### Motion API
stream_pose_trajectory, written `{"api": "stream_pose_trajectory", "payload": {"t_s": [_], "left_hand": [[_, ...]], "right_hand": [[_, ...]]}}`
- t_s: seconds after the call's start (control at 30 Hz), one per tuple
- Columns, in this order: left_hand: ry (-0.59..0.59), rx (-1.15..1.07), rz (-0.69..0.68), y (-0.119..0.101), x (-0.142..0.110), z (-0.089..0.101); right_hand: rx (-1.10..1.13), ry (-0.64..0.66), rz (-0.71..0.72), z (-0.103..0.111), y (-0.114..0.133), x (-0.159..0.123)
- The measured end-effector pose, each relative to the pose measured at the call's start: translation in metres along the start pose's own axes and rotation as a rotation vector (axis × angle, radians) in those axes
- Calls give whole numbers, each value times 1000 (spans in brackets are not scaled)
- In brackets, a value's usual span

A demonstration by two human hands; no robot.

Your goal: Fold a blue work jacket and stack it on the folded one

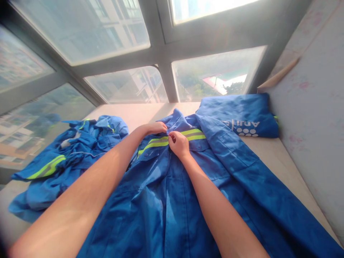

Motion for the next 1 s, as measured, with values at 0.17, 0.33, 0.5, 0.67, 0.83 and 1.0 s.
{"api": "stream_pose_trajectory", "payload": {"t_s": [0.17,0.33,0.5,0.67,0.83,1.0], "left_hand": [[12,-49,-10,-3,-1,-1],[-8,-131,-2,-6,-8,0],[-11,-234,-1,-11,-19,4],[-6,-324,9,-12,-29,5],[-6,-375,40,-12,-31,3],[-10,-409,57,-14,-33,4]], "right_hand": [[-71,81,-39,-3,2,1],[-119,125,-53,-3,5,1],[-130,127,-56,-3,3,1],[-143,145,-52,-4,1,2],[-204,179,-56,-6,0,1],[-214,171,-60,-7,-2,1]]}}
Point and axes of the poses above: each hand's wrist, its own x-axis towards the middle knuckle, its own z-axis out of the back of the hand, y = z × x, the point moved 4 cm from there along x, towards the middle knuckle, and after that the axes turned 13 degrees about x, right-handed, at the moved point
